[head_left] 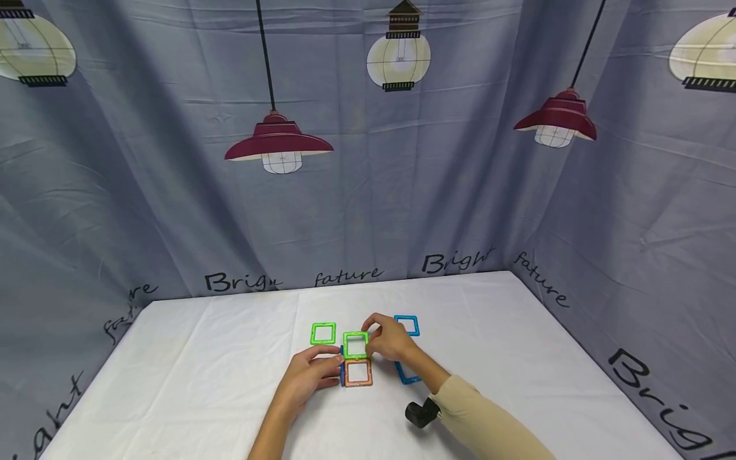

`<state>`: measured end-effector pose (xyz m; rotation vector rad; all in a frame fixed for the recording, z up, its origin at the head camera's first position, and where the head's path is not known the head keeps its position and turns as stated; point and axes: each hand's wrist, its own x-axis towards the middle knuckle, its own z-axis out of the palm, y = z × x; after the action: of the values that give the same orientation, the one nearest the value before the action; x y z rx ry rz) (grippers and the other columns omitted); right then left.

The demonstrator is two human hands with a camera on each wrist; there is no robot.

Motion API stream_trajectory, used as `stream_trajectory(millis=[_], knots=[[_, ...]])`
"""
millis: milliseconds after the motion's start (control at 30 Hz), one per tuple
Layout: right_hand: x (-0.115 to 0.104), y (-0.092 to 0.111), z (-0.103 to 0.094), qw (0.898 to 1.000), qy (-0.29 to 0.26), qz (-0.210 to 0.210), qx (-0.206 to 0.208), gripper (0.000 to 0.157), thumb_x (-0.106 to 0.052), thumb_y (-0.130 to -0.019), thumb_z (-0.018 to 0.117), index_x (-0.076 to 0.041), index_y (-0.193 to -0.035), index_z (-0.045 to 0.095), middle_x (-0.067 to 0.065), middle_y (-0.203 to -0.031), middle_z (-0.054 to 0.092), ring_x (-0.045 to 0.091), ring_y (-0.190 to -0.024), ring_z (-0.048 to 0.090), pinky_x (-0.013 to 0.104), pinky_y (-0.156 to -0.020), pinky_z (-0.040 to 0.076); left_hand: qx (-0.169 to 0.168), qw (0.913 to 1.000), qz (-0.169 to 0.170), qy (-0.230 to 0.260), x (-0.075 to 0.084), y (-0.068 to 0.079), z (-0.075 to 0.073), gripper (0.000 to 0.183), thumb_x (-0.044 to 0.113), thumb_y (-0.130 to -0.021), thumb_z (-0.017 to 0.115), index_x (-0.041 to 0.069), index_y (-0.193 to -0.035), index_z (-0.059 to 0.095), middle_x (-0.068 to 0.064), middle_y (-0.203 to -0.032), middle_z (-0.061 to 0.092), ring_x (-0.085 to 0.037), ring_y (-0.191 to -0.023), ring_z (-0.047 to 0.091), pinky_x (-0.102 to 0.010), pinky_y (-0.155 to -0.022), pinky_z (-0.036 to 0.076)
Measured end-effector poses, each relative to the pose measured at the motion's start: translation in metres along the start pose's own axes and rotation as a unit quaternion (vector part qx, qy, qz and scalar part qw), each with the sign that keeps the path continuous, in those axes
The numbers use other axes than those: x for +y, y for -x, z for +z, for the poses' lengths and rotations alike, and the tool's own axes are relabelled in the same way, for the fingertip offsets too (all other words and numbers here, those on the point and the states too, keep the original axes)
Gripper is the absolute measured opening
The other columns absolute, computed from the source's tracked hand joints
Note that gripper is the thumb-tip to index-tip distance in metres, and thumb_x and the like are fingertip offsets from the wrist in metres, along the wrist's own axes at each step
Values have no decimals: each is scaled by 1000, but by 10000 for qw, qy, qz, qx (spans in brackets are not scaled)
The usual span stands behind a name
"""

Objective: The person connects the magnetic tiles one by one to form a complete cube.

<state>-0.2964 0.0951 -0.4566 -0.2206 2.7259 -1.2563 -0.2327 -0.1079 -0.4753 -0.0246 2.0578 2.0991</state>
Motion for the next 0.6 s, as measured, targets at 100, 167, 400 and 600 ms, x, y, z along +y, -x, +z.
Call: stream_trajectory(millis=[100, 167, 400, 600], knots=[[0, 2, -4, 9999, -156, 20, -8, 38, -2, -77, 78, -11, -112, 67, 4, -87, 66, 19, -71, 56, 28, -59, 45, 24, 10000, -19, -16, -1, -1, 1, 46, 22, -94, 73, -5, -129, 62, -19, -108, 74, -20, -91, 71, -39, -81, 62], [-1, 3, -5, 9997, -221, 34, 1, 34, -3, -79, 77, -12, -110, 67, 4, -87, 67, 19, -72, 57, 28, -59, 46, 42, 10000, -28, -22, -1, 0, 1, 46, 22, -94, 74, -5, -129, 63, -19, -107, 74, -20, -90, 71, -38, -81, 62], [-7, 9, -11, 9990, -394, -163, 102, 22, -5, -83, 76, -11, -103, 69, 5, -88, 69, 18, -76, 60, 29, -62, 47, 18, 10000, 0, -29, 0, 0, 1, 45, 21, -94, 73, -4, -129, 63, -19, -108, 73, -20, -91, 71, -39, -82, 62], [-7, 12, -13, 9971, -707, -266, 6, 10, -5, -88, 70, -8, -98, 71, 6, -87, 70, 20, -74, 62, 36, -67, 55, 17, 10000, -14, -50, 1, 1, 2, 48, 21, -94, 72, -2, -135, 60, -22, -113, 72, -21, -94, 70, -39, -83, 62]])
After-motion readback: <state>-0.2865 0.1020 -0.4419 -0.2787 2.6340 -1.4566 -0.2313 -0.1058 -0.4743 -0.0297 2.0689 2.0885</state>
